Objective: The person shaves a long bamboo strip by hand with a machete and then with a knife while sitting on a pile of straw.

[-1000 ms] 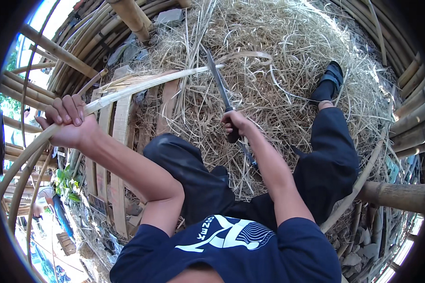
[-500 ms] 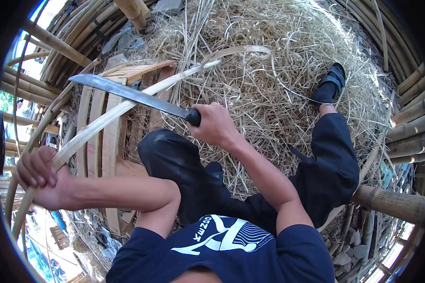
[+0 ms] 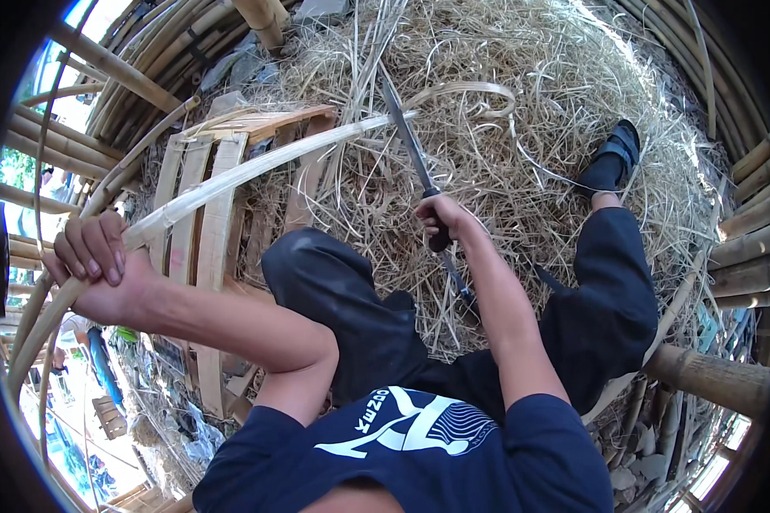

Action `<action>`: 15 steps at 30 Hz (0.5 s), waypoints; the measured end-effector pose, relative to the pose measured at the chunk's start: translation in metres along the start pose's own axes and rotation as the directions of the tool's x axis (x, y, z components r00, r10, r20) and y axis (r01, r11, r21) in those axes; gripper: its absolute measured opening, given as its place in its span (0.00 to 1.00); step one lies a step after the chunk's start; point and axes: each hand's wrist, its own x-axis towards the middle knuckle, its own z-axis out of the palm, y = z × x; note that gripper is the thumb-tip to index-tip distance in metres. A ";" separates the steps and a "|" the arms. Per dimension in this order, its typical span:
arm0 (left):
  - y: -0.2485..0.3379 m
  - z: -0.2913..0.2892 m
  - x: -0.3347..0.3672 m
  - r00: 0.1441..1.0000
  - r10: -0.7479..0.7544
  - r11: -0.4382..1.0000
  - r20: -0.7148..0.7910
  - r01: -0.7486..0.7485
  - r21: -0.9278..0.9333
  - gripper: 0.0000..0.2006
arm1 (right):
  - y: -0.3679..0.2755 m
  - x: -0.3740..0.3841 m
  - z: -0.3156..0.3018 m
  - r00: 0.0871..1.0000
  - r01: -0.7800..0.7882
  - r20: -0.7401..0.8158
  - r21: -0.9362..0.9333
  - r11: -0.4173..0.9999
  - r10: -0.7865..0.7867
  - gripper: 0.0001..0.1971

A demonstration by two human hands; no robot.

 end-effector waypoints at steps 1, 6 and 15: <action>-0.002 0.003 0.001 1.000 0.007 1.000 0.002 -0.007 -0.008 0.23 | 0.003 -0.002 0.010 1.000 0.009 -0.003 -0.005 1.000 -0.009 0.07; -0.027 0.031 0.005 0.939 0.327 0.929 -0.110 -0.297 0.223 0.32 | 0.005 -0.018 0.031 0.869 0.190 -0.280 -0.573 0.798 -0.408 0.10; -0.057 0.052 0.040 0.856 0.516 0.689 0.021 -0.430 0.583 0.27 | -0.022 -0.053 0.058 0.553 -0.099 -0.270 -0.961 0.260 -0.788 0.27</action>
